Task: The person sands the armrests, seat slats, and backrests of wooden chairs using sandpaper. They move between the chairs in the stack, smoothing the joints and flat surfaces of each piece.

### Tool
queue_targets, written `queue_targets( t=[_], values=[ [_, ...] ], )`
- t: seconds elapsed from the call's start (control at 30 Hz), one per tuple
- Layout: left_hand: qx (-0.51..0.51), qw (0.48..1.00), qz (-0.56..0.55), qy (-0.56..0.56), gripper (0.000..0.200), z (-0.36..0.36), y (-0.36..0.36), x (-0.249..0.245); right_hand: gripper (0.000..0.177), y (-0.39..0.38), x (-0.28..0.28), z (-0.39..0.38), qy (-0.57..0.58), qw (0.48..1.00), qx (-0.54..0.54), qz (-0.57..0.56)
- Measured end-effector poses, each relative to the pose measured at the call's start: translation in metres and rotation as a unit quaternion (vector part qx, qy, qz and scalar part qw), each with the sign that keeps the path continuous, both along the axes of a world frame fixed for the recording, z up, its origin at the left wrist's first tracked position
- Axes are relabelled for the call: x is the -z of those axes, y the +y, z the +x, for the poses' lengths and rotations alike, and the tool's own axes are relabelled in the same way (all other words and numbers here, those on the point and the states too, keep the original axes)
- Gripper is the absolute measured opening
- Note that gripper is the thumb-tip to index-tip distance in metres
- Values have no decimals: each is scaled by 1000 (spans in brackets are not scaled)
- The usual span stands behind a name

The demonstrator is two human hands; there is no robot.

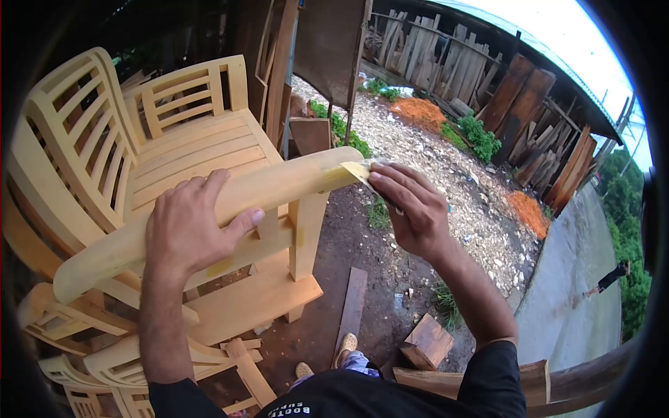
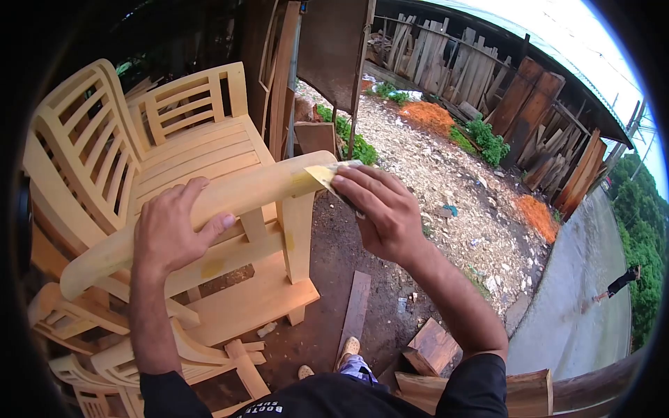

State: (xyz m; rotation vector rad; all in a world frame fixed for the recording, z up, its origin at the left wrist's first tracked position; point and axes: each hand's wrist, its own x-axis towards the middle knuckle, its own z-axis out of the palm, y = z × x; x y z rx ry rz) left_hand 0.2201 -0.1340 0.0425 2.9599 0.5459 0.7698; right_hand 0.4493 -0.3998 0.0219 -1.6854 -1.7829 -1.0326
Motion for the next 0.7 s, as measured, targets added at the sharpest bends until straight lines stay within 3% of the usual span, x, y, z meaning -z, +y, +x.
queue_targets(
  t=[0.17,0.33,0.7],
  values=[
    [1,1000,-12,6,68,-1,3,-1,56,27,-18,-1,-26,998,6,-54],
    [-4,1000,-9,7,67,-1,2,-1,53,36,4,-2,-24,997,34,-71],
    [8,1000,5,-24,67,1,2,3,42,40,70,-18,-17,996,72,59]
  ],
)
